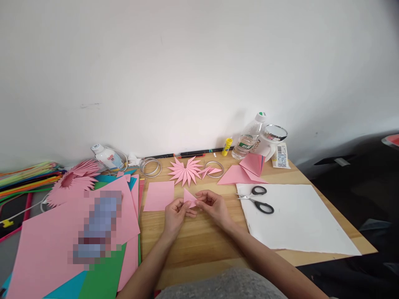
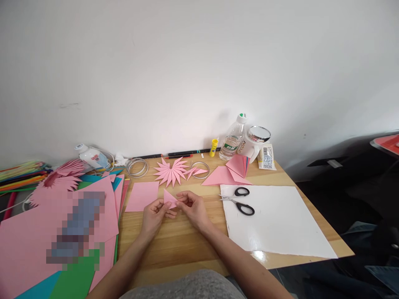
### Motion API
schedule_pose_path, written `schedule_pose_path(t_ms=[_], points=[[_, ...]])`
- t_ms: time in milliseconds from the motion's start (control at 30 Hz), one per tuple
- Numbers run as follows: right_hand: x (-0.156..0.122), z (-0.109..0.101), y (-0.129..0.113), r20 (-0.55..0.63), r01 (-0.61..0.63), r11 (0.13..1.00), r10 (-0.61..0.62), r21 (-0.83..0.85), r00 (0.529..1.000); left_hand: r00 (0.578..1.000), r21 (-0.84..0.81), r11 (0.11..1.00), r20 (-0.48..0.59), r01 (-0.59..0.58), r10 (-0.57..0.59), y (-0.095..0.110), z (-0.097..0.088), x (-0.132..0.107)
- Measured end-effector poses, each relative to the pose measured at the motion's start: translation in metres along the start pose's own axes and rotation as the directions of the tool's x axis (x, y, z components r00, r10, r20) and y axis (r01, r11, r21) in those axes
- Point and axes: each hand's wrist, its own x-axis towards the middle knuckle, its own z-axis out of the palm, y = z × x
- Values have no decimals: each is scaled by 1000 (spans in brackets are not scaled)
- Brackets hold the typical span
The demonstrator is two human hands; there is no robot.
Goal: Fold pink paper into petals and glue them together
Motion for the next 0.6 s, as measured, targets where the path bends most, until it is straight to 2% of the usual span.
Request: schedule_pose_path(t_ms=[167, 333, 600], points=[[1, 1, -2, 58, 18, 999, -16, -48, 998, 1000, 13, 1000, 24, 4, -5, 3, 1, -1], [1, 1, -5, 82, 27, 1000, -26, -14, 996, 997, 26, 1000, 81, 7, -9, 7, 2, -2], [1, 1, -10, 88, 23, 1000, -23, -6, 996, 998, 55, 998, 57, -36, 33, 10, 2, -2]])
